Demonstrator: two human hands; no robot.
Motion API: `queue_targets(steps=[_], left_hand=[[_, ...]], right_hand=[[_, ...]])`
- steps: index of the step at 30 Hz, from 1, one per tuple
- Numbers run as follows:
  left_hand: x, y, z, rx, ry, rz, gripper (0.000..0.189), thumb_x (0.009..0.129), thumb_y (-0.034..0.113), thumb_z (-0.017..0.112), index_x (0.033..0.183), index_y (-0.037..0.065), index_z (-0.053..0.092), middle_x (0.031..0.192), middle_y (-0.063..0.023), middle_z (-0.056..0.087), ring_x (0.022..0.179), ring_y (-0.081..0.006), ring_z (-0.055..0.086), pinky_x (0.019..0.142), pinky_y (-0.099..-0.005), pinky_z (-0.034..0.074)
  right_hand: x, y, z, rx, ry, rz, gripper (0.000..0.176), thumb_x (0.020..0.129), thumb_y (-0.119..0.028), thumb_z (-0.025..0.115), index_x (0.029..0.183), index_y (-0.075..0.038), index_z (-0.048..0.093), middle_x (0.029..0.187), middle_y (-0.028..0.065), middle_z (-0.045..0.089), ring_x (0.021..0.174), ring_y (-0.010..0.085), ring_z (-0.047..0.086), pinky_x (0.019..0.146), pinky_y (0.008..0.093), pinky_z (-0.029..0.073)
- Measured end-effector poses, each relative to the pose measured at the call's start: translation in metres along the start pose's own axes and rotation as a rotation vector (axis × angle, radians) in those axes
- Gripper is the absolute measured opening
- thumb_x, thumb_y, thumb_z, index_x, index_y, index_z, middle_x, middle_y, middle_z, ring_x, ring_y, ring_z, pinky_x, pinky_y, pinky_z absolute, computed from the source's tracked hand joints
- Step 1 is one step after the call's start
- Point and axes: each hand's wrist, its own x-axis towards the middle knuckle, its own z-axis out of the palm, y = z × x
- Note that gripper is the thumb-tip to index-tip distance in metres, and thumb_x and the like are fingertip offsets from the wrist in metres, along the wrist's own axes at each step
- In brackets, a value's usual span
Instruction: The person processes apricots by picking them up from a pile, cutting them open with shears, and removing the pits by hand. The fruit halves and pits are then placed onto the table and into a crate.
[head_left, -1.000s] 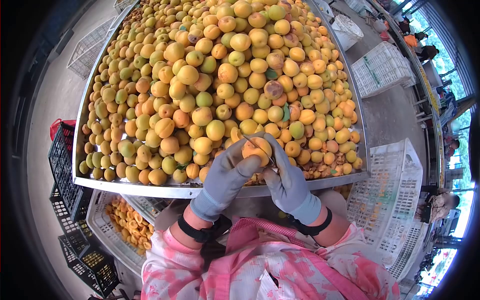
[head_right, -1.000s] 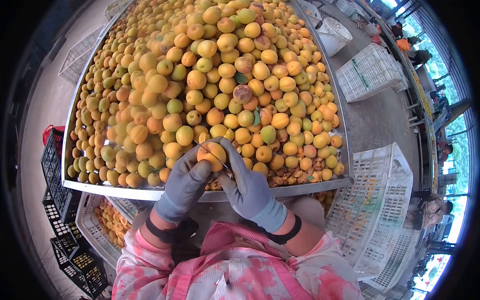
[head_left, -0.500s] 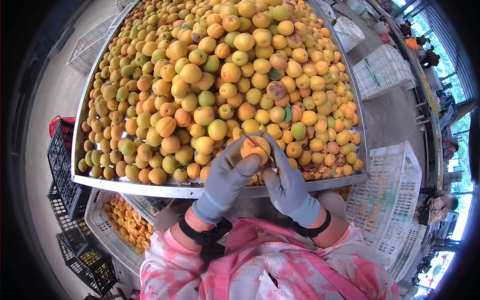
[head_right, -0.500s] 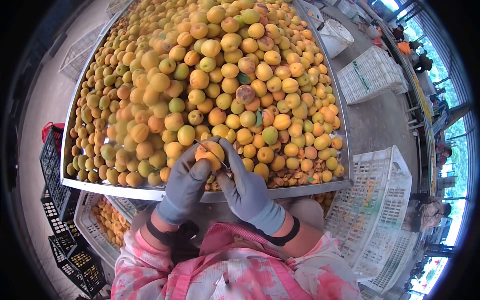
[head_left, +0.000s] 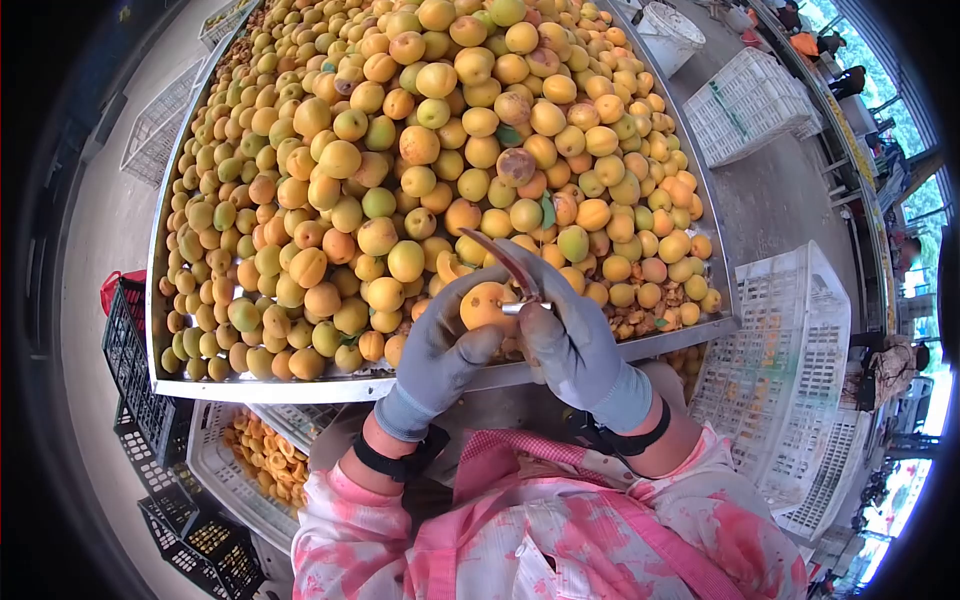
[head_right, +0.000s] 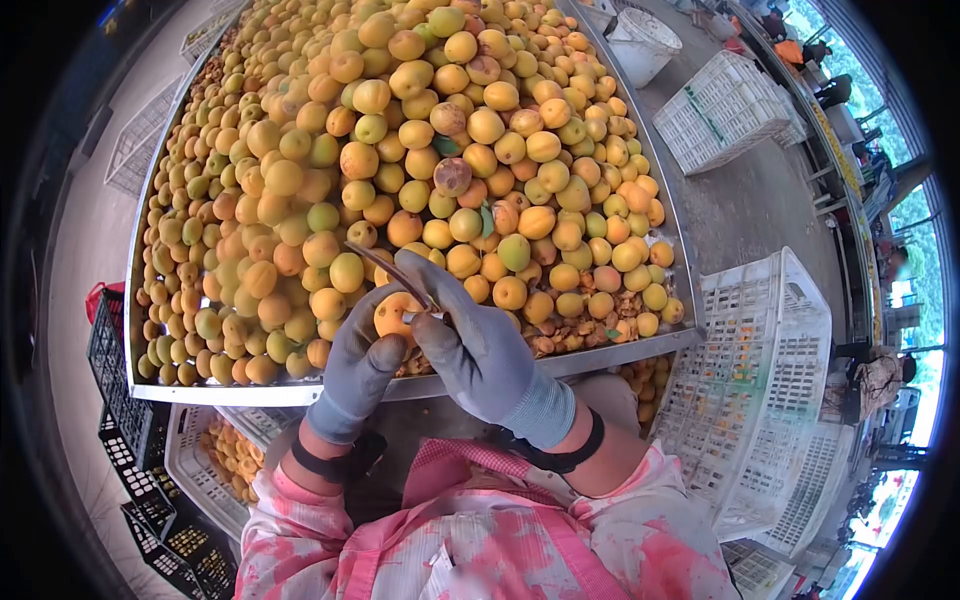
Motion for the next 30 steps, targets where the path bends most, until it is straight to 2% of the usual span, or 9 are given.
queue_targets(steps=[11,16,22,23,25,26,28,29,30], left_hand=[[-0.014,-0.001,0.004,0.167,-0.051,0.199,0.064,0.091,0.036,0.061,0.133,-0.005,0.038,0.124,-0.0137,0.05,0.114,-0.0222,0.05,0.099,-0.0349,0.039],[-0.017,0.001,-0.001,0.384,-0.032,0.308,0.055,0.09,0.029,0.061,0.128,-0.006,0.042,0.114,-0.0171,0.054,0.102,-0.0273,0.055,0.091,-0.0365,0.042],[-0.016,0.01,-0.002,0.55,-0.053,0.374,0.052,0.087,0.022,0.063,0.127,-0.005,0.043,0.112,-0.0163,0.054,0.101,-0.0268,0.055,0.09,-0.0365,0.042],[-0.015,0.007,-0.001,0.548,-0.053,0.372,0.052,0.087,0.022,0.063,0.127,-0.005,0.043,0.112,-0.0163,0.054,0.101,-0.0268,0.055,0.09,-0.0365,0.042],[-0.013,0.0,0.0,0.395,0.024,0.308,0.055,0.085,0.02,0.068,0.128,-0.004,0.043,0.114,-0.0134,0.054,0.104,-0.0235,0.055,0.093,-0.035,0.042],[-0.01,-0.003,0.002,0.397,0.025,0.308,0.055,0.085,0.02,0.068,0.128,-0.004,0.043,0.114,-0.0134,0.054,0.104,-0.0235,0.055,0.093,-0.035,0.042],[-0.003,-0.007,0.006,0.017,0.149,0.14,0.061,0.08,0.019,0.075,0.128,-0.002,0.044,0.118,-0.0099,0.053,0.107,-0.0193,0.055,0.096,-0.0332,0.042],[-0.002,-0.006,0.006,0.017,0.147,0.142,0.061,0.08,0.019,0.075,0.128,-0.002,0.044,0.118,-0.0099,0.053,0.107,-0.0193,0.055,0.096,-0.0332,0.042],[-0.002,-0.005,0.004,-0.02,0.141,0.089,0.063,0.079,0.018,0.077,0.129,-0.002,0.044,0.119,-0.009,0.054,0.108,-0.0182,0.055,0.097,-0.0324,0.042]], right_hand=[[-0.005,-0.001,0.007,-0.269,-0.019,-0.074,0.049,0.097,-0.023,0.05,0.139,-0.001,0.036,0.122,0.0209,0.058,0.102,0.0325,0.064,0.079,0.0336,0.052],[-0.004,0.009,0.01,-0.337,0.035,-0.234,0.051,0.095,-0.025,0.052,0.138,-0.002,0.038,0.121,0.0211,0.058,0.102,0.0345,0.063,0.077,0.035,0.053],[-0.007,0.001,0.008,-0.333,-0.065,-0.034,0.053,0.096,-0.027,0.053,0.139,-0.002,0.036,0.12,0.0199,0.06,0.101,0.0337,0.064,0.08,0.0344,0.053],[-0.005,0.007,0.007,-0.333,-0.065,-0.032,0.053,0.096,-0.027,0.053,0.139,-0.002,0.036,0.12,0.0199,0.06,0.101,0.0337,0.064,0.08,0.0344,0.053],[0.004,0.028,0.006,-0.29,-0.02,-0.307,0.052,0.098,-0.026,0.05,0.141,-0.002,0.033,0.12,0.0195,0.061,0.099,0.0329,0.065,0.079,0.0342,0.052],[0.007,0.035,0.008,-0.288,-0.021,-0.308,0.052,0.098,-0.026,0.05,0.141,-0.002,0.033,0.12,0.0195,0.061,0.099,0.0329,0.065,0.079,0.0342,0.052],[0.013,0.041,0.01,-0.317,0.112,-0.372,0.051,0.099,-0.025,0.047,0.142,-0.001,0.032,0.111,0.0153,0.063,0.082,0.0247,0.068,0.069,0.0309,0.052],[0.009,0.035,0.009,-0.318,0.113,-0.375,0.051,0.099,-0.025,0.047,0.142,-0.001,0.032,0.111,0.0153,0.063,0.082,0.0247,0.068,0.069,0.0309,0.052],[0.004,0.021,0.008,-0.158,0.093,-0.127,0.052,0.099,-0.025,0.048,0.142,-0.002,0.031,0.101,0.012,0.062,0.072,0.0182,0.062,0.064,0.0281,0.05]])
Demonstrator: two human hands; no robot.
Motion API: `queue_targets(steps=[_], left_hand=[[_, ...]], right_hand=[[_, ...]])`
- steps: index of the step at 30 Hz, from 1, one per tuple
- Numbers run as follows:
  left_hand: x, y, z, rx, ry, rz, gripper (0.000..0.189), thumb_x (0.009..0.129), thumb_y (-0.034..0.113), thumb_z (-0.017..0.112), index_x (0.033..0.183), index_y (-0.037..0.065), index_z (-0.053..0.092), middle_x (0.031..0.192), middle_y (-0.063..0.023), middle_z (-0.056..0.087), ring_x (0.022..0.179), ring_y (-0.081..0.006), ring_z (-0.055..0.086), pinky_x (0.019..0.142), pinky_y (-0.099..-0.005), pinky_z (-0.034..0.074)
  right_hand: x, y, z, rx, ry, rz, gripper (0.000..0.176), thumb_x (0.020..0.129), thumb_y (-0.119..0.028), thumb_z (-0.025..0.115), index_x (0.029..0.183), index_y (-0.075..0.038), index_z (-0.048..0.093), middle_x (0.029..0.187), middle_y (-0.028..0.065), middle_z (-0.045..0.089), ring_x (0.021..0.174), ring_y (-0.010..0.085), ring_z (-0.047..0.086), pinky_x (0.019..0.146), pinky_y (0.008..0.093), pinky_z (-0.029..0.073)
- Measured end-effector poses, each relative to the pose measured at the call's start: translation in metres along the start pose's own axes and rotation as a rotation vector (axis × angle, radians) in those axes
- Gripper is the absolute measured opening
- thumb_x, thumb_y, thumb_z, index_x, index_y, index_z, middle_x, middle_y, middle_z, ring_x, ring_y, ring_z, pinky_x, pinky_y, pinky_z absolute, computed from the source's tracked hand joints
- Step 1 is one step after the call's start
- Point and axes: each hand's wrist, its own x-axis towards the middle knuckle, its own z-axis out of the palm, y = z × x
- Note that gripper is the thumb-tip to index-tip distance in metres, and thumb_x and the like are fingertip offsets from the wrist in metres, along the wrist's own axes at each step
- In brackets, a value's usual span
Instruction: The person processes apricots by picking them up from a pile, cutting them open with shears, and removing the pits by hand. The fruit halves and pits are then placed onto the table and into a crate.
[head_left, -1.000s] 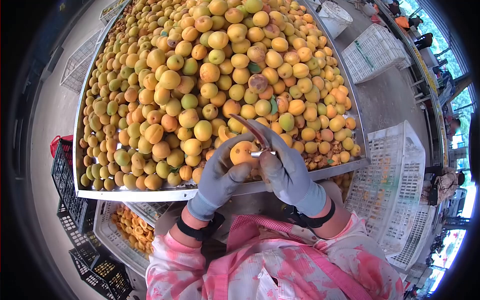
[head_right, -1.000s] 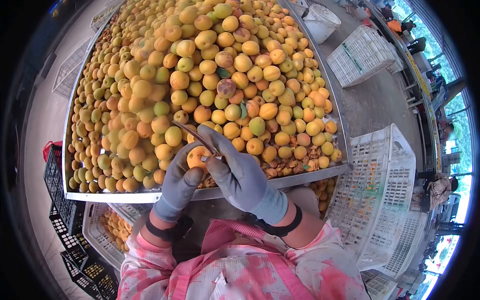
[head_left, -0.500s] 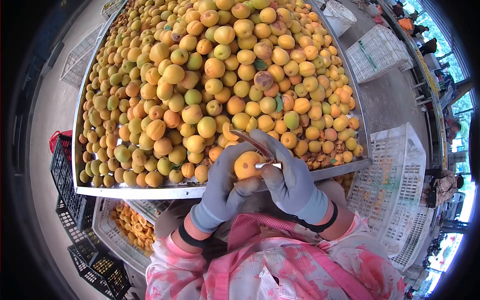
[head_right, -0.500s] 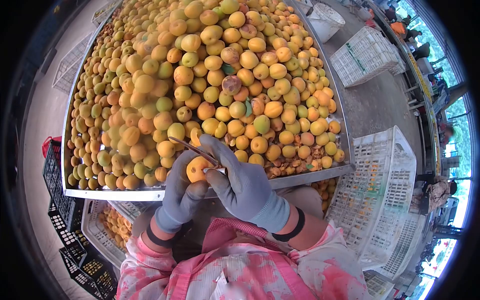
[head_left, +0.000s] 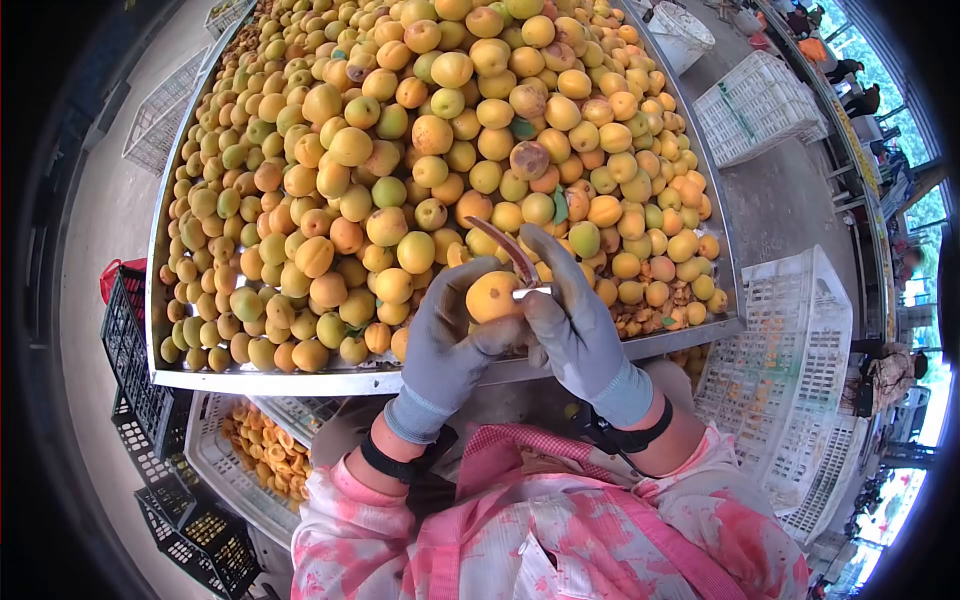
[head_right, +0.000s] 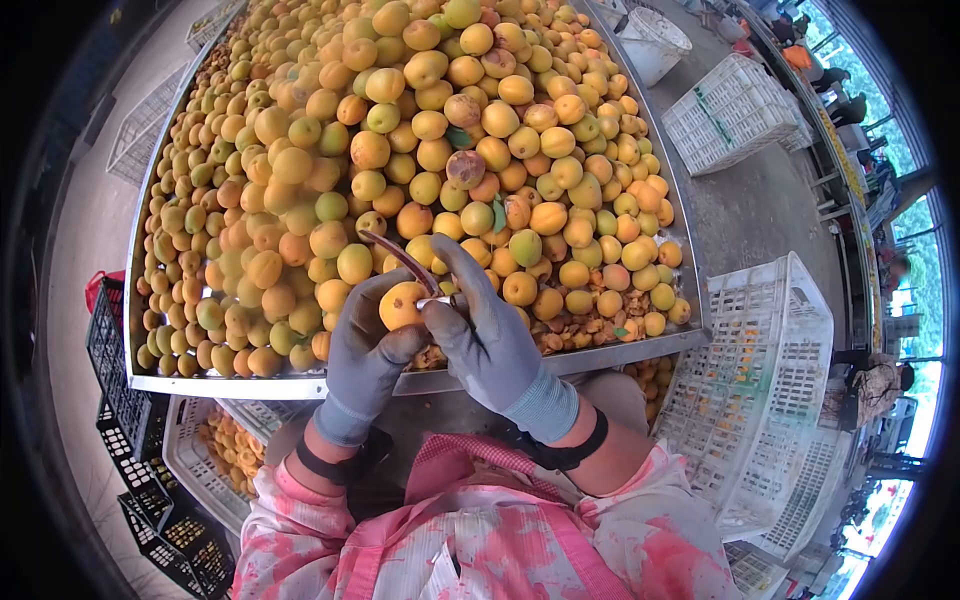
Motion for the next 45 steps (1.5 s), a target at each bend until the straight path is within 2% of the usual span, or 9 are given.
queue_targets(steps=[1,4,9,15,18,21,26,28,45], left_hand=[[0.001,0.001,-0.001,-0.033,-0.003,-0.057,0.065,0.077,0.017,0.079,0.129,-0.001,0.045,0.12,-0.0081,0.054,0.108,-0.0171,0.055,0.098,-0.0317,0.042],[0.003,0.002,-0.004,-0.011,-0.059,-0.063,0.062,0.078,0.016,0.078,0.127,-0.001,0.046,0.12,-0.0073,0.055,0.109,-0.0159,0.054,0.097,-0.031,0.043],[0.002,0.002,-0.006,-0.071,-0.07,-0.074,0.063,0.078,0.019,0.078,0.129,-0.002,0.046,0.118,-0.0065,0.057,0.109,-0.0144,0.055,0.094,-0.0297,0.045],[0.01,-0.011,-0.015,-0.019,-0.031,-0.092,0.076,0.079,0.043,0.073,0.131,-0.003,0.045,0.117,-0.0066,0.058,0.106,-0.014,0.057,0.092,-0.0278,0.046],[0.012,-0.009,-0.016,-0.025,0.01,-0.121,0.085,0.076,0.054,0.071,0.132,-0.005,0.044,0.116,-0.0069,0.059,0.106,-0.0141,0.056,0.092,-0.0269,0.045],[0.014,-0.006,-0.012,-0.042,0.0,-0.111,0.087,0.077,0.053,0.071,0.133,-0.006,0.042,0.117,-0.0074,0.059,0.108,-0.0149,0.056,0.095,-0.0281,0.044],[0.014,-0.002,-0.007,-0.016,-0.018,-0.093,0.087,0.077,0.052,0.071,0.133,-0.007,0.041,0.116,-0.0074,0.059,0.109,-0.0152,0.056,0.096,-0.029,0.044],[0.013,-0.005,-0.011,-0.109,-0.039,-0.107,0.074,0.079,0.036,0.075,0.133,-0.003,0.044,0.123,-0.0081,0.056,0.11,-0.0159,0.055,0.092,-0.03,0.049],[0.008,-0.003,-0.014,-0.192,-0.04,-0.139,0.066,0.084,0.032,0.072,0.133,-0.001,0.045,0.119,-0.007,0.059,0.108,-0.0153,0.057,0.094,-0.03,0.048]], right_hand=[[-0.002,-0.008,-0.001,0.151,-0.031,0.254,0.052,0.099,-0.025,0.049,0.143,-0.003,0.031,0.091,0.0087,0.06,0.063,0.0116,0.057,0.058,0.0253,0.047],[-0.004,-0.005,-0.001,0.446,-0.087,0.343,0.054,0.1,-0.033,0.045,0.145,-0.007,0.03,0.069,0.0009,0.048,0.05,0.0056,0.04,0.047,0.0204,0.037],[-0.002,-0.029,-0.021,0.884,-0.356,0.574,0.059,0.1,-0.047,0.035,0.146,-0.011,0.028,0.06,-0.0024,0.042,0.04,0.0047,0.032,0.038,0.0202,0.026],[-0.01,-0.018,-0.019,0.415,-0.241,0.263,0.055,0.101,-0.034,0.041,0.145,-0.003,0.028,0.069,0.0052,0.057,0.051,0.0101,0.052,0.05,0.0216,0.043],[-0.014,-0.008,-0.014,-0.001,-0.119,0.161,0.052,0.098,-0.023,0.049,0.141,0.001,0.032,0.119,0.0204,0.06,0.097,0.0309,0.066,0.078,0.0343,0.051],[-0.014,-0.001,-0.01,-0.17,-0.089,0.007,0.053,0.096,-0.023,0.052,0.141,-0.002,0.033,0.116,0.0228,0.06,0.094,0.0351,0.065,0.075,0.0352,0.052],[-0.014,0.0,-0.01,-0.304,-0.09,0.04,0.053,0.094,-0.023,0.054,0.14,-0.004,0.035,0.109,0.0241,0.061,0.091,0.0368,0.065,0.072,0.0376,0.052],[-0.015,0.0,-0.009,-0.321,-0.119,0.09,0.053,0.094,-0.023,0.054,0.14,-0.004,0.036,0.107,0.024,0.062,0.09,0.0374,0.064,0.07,0.0384,0.052],[-0.015,-0.003,0.002,-0.426,-0.05,-0.046,0.057,0.093,-0.022,0.053,0.143,-0.004,0.03,0.084,0.0234,0.065,0.07,0.0375,0.065,0.059,0.0418,0.05]])
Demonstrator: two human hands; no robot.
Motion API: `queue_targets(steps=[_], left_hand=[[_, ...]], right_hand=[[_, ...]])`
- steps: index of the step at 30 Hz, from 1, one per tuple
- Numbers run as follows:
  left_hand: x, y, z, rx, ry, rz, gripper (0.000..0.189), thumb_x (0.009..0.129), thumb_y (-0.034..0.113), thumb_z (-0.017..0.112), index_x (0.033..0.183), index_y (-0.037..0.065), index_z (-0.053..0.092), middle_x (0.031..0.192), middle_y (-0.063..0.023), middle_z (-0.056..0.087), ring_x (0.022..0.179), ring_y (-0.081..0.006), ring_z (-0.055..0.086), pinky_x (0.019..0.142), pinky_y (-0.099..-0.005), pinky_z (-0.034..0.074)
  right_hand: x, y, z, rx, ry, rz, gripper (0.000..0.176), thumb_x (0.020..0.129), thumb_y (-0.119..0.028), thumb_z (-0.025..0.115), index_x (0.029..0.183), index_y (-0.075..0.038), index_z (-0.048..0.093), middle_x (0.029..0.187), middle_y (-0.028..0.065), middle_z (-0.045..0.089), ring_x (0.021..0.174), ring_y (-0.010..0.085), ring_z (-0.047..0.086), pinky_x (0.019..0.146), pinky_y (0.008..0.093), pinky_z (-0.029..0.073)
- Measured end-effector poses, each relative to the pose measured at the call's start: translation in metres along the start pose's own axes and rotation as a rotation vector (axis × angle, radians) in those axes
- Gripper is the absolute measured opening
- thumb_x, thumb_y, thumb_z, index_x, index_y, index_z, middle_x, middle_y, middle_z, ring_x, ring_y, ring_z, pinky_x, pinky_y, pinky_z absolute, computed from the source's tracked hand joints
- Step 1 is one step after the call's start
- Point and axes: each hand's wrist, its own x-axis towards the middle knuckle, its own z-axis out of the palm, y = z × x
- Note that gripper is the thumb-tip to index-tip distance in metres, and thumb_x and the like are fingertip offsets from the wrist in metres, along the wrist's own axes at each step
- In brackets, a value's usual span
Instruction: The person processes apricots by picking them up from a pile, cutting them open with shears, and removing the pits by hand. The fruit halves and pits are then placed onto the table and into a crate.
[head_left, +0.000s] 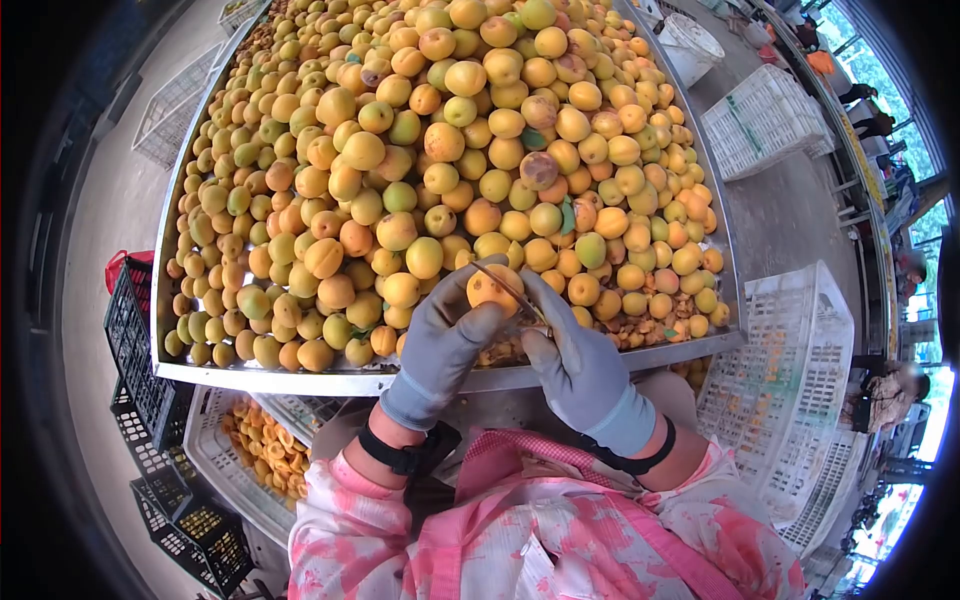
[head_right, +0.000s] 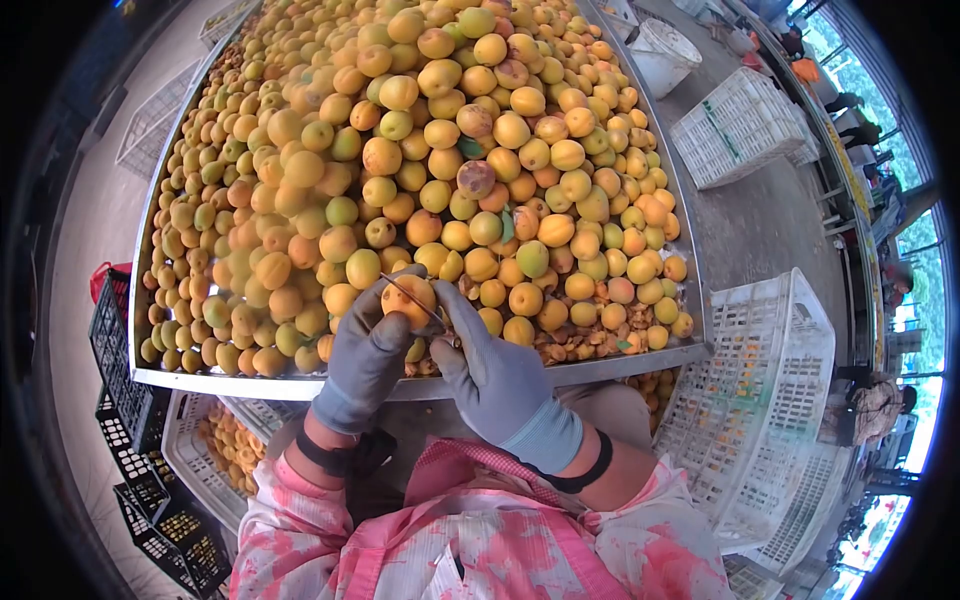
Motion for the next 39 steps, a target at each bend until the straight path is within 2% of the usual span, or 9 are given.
queue_targets(steps=[9,14,17,23,29,31,35,37,39], left_hand=[[-0.002,0.015,0.01,0.163,-0.007,-0.046,0.064,0.081,0.021,0.076,0.133,-0.001,0.046,0.113,-0.0069,0.062,0.102,-0.014,0.06,0.091,-0.028,0.049],[0.001,0.009,0.013,0.099,0.047,0.021,0.06,0.081,0.019,0.075,0.13,-0.002,0.048,0.11,-0.0063,0.063,0.1,-0.0135,0.06,0.09,-0.0272,0.049],[-0.001,0.008,0.009,-0.125,-0.015,-0.124,0.059,0.082,0.017,0.074,0.13,-0.003,0.047,0.112,-0.0072,0.062,0.1,-0.0141,0.061,0.09,-0.0267,0.049],[-0.005,0.013,0.017,0.413,0.049,0.113,0.06,0.084,0.021,0.072,0.132,-0.004,0.045,0.114,-0.0082,0.061,0.1,-0.0142,0.06,0.09,-0.0272,0.048],[-0.004,0.008,0.013,0.055,0.054,0.02,0.058,0.087,0.025,0.068,0.132,-0.004,0.045,0.113,-0.0089,0.061,0.102,-0.0135,0.06,0.088,-0.0263,0.049],[-0.006,0.012,0.011,-0.212,0.007,-0.185,0.058,0.088,0.027,0.066,0.132,-0.003,0.045,0.112,-0.008,0.062,0.102,-0.0133,0.06,0.088,-0.0256,0.049],[-0.006,0.009,0.01,-0.217,0.044,-0.21,0.057,0.088,0.023,0.067,0.133,-0.004,0.045,0.111,-0.0075,0.062,0.102,-0.0138,0.059,0.089,-0.026,0.049],[-0.009,0.021,0.021,0.203,0.11,-0.012,0.056,0.087,0.018,0.068,0.133,-0.004,0.044,0.112,-0.0077,0.062,0.102,-0.0136,0.059,0.089,-0.0263,0.048],[-0.01,0.018,0.021,0.224,0.111,0.046,0.056,0.087,0.016,0.069,0.133,-0.004,0.044,0.113,-0.0078,0.061,0.102,-0.0132,0.059,0.089,-0.0261,0.048]], right_hand=[[0.002,0.002,-0.011,-0.115,-0.207,0.121,0.059,0.093,-0.025,0.053,0.143,-0.004,0.029,0.075,0.0196,0.064,0.06,0.0348,0.063,0.051,0.0421,0.047],[0.001,0.01,0.003,-0.016,-0.002,-0.023,0.06,0.093,-0.026,0.052,0.143,-0.003,0.027,0.079,0.0194,0.065,0.063,0.0347,0.063,0.053,0.0421,0.048],[0.003,0.006,-0.005,0.017,-0.039,-0.009,0.061,0.093,-0.025,0.052,0.144,-0.002,0.026,0.083,0.0196,0.065,0.064,0.0348,0.063,0.054,0.042,0.048],[0.004,0.011,-0.002,-0.089,-0.13,0.02,0.063,0.092,-0.024,0.053,0.144,-0.002,0.025,0.085,0.02,0.065,0.064,0.0346,0.063,0.053,0.0412,0.048],[0.009,0.011,0.007,-0.031,-0.046,-0.006,0.065,0.091,-0.022,0.056,0.144,-0.002,0.025,0.076,0.0192,0.063,0.062,0.0347,0.063,0.053,0.0409,0.048],[0.008,0.01,0.007,-0.028,-0.07,0.022,0.065,0.091,-0.022,0.056,0.144,-0.002,0.025,0.075,0.0191,0.063,0.062,0.0348,0.063,0.053,0.0407,0.048],[0.006,0.013,0.012,-0.048,-0.012,-0.023,0.065,0.09,-0.021,0.057,0.145,-0.004,0.025,0.073,0.0193,0.062,0.062,0.0349,0.063,0.052,0.0411,0.047],[0.005,0.012,0.013,-0.033,0.017,-0.044,0.065,0.09,-0.021,0.056,0.145,-0.004,0.025,0.073,0.0194,0.062,0.062,0.0348,0.063,0.052,0.0414,0.047],[0.006,0.01,0.01,0.012,-0.074,0.038,0.065,0.09,-0.02,0.056,0.145,-0.004,0.025,0.075,0.0201,0.062,0.061,0.0348,0.062,0.052,0.042,0.046]])
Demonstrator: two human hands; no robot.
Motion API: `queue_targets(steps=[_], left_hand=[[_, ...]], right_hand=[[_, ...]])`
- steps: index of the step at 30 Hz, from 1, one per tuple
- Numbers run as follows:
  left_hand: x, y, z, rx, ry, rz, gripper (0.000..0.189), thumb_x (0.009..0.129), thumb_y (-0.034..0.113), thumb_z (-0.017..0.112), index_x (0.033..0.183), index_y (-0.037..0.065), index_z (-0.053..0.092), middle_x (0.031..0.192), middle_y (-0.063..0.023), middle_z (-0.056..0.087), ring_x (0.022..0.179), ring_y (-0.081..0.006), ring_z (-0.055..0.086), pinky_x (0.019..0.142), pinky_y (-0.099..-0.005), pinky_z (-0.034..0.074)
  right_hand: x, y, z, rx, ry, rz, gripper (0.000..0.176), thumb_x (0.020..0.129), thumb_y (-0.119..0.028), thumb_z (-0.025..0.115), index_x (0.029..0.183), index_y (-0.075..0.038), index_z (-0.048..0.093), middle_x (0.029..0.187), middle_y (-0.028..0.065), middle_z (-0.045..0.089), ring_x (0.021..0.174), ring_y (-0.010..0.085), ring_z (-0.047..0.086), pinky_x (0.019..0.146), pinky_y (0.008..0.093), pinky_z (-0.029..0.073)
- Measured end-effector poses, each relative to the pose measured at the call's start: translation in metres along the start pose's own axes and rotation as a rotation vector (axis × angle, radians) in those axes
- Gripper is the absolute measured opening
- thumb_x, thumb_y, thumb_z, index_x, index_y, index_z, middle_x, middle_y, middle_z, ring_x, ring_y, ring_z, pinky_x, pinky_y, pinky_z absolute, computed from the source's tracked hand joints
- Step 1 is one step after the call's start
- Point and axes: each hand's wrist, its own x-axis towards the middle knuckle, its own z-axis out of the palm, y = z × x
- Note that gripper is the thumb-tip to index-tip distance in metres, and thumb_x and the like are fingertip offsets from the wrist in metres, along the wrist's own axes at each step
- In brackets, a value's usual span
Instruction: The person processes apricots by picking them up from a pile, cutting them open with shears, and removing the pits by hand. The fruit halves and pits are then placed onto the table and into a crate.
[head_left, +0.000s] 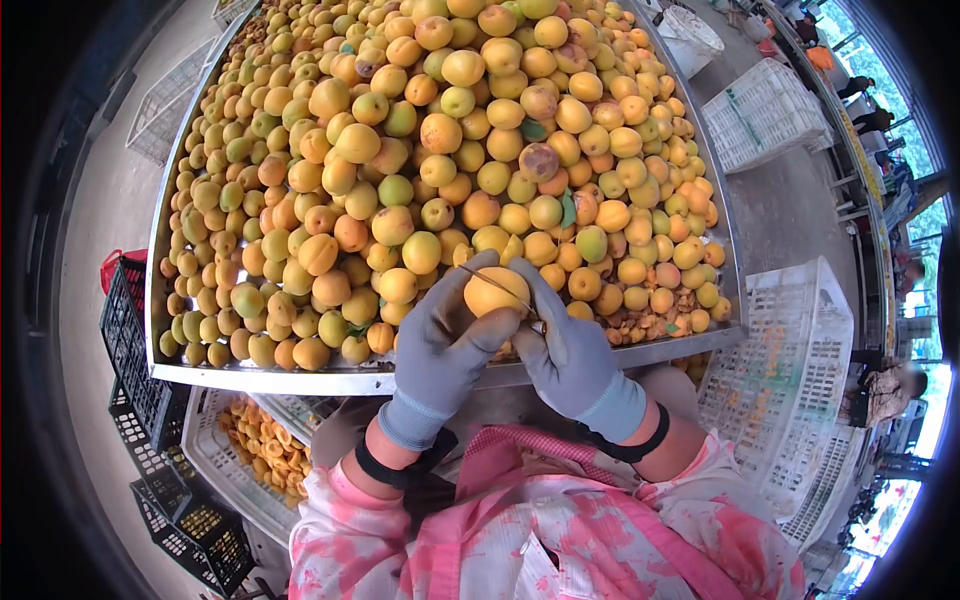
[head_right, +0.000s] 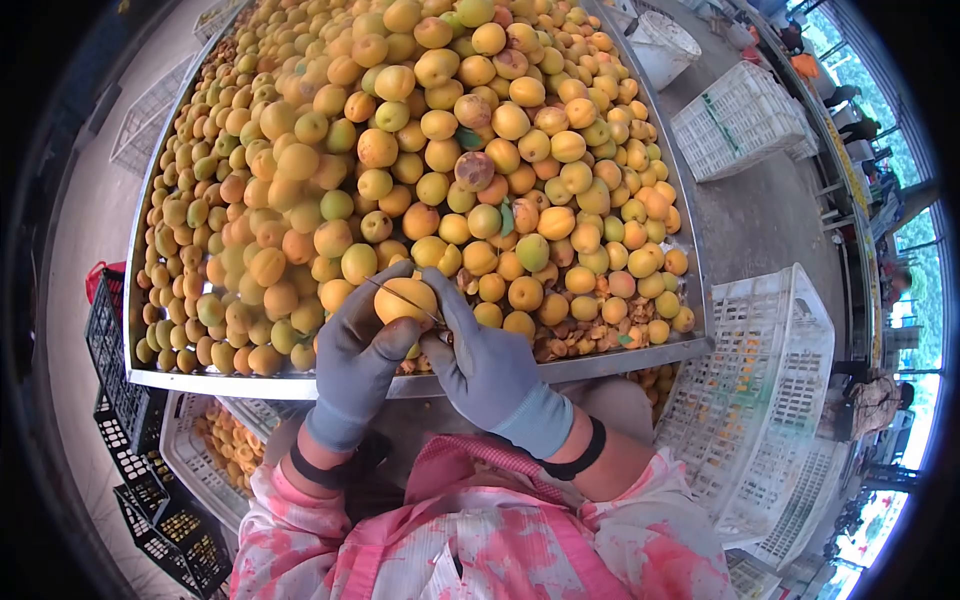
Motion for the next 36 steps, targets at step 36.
queue_targets(steps=[36], left_hand=[[0.003,-0.008,-0.003,-0.109,0.082,-0.077,0.057,0.083,0.005,0.07,0.131,-0.008,0.043,0.117,-0.0108,0.059,0.105,-0.0145,0.057,0.091,-0.027,0.047]], right_hand=[[0.003,0.017,0.012,0.009,0.088,-0.085,0.068,0.087,-0.02,0.059,0.144,-0.005,0.025,0.088,0.0193,0.066,0.063,0.035,0.063,0.053,0.0413,0.049]])
